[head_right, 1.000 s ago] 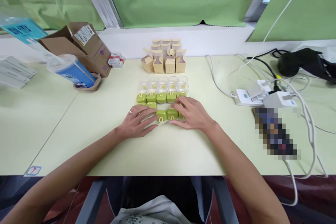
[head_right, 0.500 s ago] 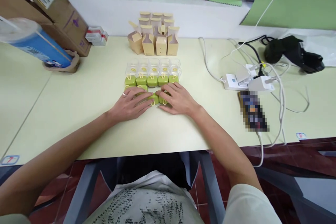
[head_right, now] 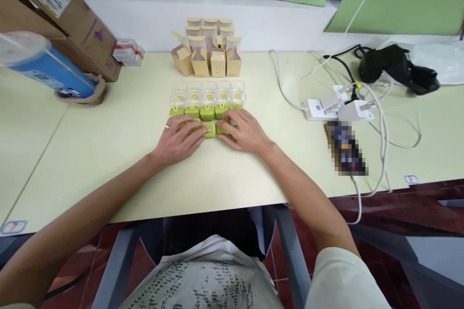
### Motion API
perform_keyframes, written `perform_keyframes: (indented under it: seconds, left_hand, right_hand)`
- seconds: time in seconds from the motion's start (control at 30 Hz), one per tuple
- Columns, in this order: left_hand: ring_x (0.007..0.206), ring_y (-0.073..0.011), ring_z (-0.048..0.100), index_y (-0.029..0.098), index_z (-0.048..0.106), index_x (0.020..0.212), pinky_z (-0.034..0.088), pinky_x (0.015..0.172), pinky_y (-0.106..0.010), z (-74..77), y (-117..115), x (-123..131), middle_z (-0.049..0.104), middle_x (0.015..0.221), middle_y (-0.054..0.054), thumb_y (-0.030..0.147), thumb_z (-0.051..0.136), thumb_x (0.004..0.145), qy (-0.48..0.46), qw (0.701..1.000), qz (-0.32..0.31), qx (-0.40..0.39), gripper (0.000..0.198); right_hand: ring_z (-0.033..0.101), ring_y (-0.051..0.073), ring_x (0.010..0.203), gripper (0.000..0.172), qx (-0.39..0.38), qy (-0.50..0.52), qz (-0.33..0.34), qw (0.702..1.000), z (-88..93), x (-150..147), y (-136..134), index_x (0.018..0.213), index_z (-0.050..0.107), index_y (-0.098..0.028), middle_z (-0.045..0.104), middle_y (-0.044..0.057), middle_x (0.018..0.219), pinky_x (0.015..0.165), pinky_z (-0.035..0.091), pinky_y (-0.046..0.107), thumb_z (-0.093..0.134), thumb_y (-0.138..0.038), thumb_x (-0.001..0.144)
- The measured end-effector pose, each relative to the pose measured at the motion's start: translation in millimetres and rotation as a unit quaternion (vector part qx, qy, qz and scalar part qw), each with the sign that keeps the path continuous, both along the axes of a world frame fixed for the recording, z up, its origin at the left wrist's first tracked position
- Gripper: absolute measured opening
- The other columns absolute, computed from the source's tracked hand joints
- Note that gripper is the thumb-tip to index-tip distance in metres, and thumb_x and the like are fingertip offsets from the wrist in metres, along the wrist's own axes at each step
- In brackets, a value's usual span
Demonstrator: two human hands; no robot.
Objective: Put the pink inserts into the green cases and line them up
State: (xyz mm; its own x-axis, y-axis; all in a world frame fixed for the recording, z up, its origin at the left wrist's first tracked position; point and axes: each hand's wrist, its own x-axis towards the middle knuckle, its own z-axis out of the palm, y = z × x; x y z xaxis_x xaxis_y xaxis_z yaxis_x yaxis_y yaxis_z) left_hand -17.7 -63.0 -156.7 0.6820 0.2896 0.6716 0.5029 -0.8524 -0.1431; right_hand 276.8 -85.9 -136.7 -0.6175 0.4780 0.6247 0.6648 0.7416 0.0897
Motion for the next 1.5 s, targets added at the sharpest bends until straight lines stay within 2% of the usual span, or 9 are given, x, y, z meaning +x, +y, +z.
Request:
perform_keyframes:
  seconds: [0.2,0.43,0.57,0.7,0.83,1.13,1.27,1.33,1.5]
  left_hand:
    - [0.120,-0.0274,0.072,0.026,0.077,0.109,0.053,0.095,-0.045,0.4,0,2,0.083,0.118,-0.008,0.015,0.066,0.107,-0.003,0.997,0.009,0.081,0.016]
    - [0.123,-0.0284,0.067,0.026,0.077,0.123,0.051,0.099,-0.045,10.4,-4,4,0.081,0.121,-0.011,0.013,0.070,0.101,-0.022,0.997,-0.017,0.072,0.027]
    - [0.120,-0.0285,0.067,0.025,0.078,0.122,0.054,0.097,-0.044,13.5,-4,3,0.080,0.118,-0.011,0.008,0.068,0.097,-0.018,0.996,-0.019,0.083,0.032]
    - [0.124,-0.0303,0.068,0.032,0.078,0.129,0.054,0.100,-0.049,6.3,-1,0,0.079,0.124,-0.011,0.011,0.064,0.098,-0.005,0.999,-0.015,0.042,0.040]
    - [0.125,-0.0310,0.068,0.035,0.078,0.131,0.054,0.098,-0.050,-1.2,3,-3,0.078,0.129,-0.011,0.013,0.063,0.099,0.006,1.000,-0.014,0.024,0.042]
    - [0.135,-0.0325,0.067,0.033,0.075,0.134,0.054,0.109,-0.057,-3.4,0,-3,0.077,0.136,-0.012,0.013,0.058,0.102,0.024,0.998,-0.010,-0.063,0.041]
    - [0.141,-0.0331,0.065,0.034,0.074,0.136,0.053,0.113,-0.060,-4.0,-1,-3,0.076,0.143,-0.012,0.014,0.056,0.103,0.020,0.994,-0.016,-0.104,0.042]
    - [0.140,-0.0331,0.065,0.033,0.074,0.136,0.054,0.111,-0.060,-3.2,-1,-3,0.076,0.142,-0.013,0.014,0.056,0.103,0.020,0.995,-0.016,-0.094,0.042]
    - [0.138,-0.0339,0.067,0.033,0.075,0.135,0.056,0.109,-0.060,-1.2,-1,-4,0.077,0.140,-0.013,0.013,0.055,0.102,0.041,0.994,0.001,-0.097,0.043]
  right_hand:
    - [0.072,0.028,0.101,0.023,0.017,0.063,0.002,0.998,-3.2,1,2,0.130,0.069,-0.024,0.077,0.012,0.113,0.083,0.058,0.043,0.071,-0.034,0.110]
    - [0.073,0.030,0.106,0.039,0.002,0.072,-0.002,0.997,-5.7,3,5,0.149,0.064,-0.027,0.077,0.014,0.120,0.085,0.058,0.045,0.067,-0.035,0.110]
    - [0.072,0.028,0.093,0.048,0.005,0.043,-0.044,0.998,-1.2,6,1,0.146,0.066,-0.022,0.076,0.015,0.120,0.077,0.055,0.041,0.066,-0.055,0.110]
    - [0.062,0.021,0.069,0.072,-0.053,-0.039,-0.113,0.991,7.5,11,-6,0.145,0.068,-0.023,0.077,0.014,0.122,0.059,0.034,0.036,0.057,-0.082,0.105]
    - [0.060,0.021,0.065,0.083,-0.095,-0.072,-0.136,0.984,14.4,16,-8,0.147,0.066,-0.023,0.079,0.016,0.127,0.060,0.025,0.035,0.054,-0.091,0.101]
    - [0.062,0.017,0.057,0.081,-0.340,0.136,-0.046,0.930,24.9,41,1,0.140,0.060,-0.025,0.077,0.005,0.107,0.055,0.049,0.036,0.091,-0.073,0.083]
    - [0.066,0.019,0.062,0.048,-0.317,0.199,-0.032,0.927,30.1,44,1,0.105,0.075,-0.027,0.078,0.006,0.098,0.056,0.057,0.039,0.086,-0.072,0.092]
    - [0.068,0.021,0.067,0.046,-0.287,0.213,-0.034,0.933,29.8,43,2,0.092,0.079,-0.028,0.078,0.007,0.098,0.060,0.060,0.043,0.082,-0.073,0.095]
    - [0.069,0.024,0.072,0.043,-0.250,0.235,-0.038,0.938,22.6,44,8,0.093,0.086,-0.030,0.078,0.008,0.094,0.066,0.065,0.050,0.085,-0.073,0.094]
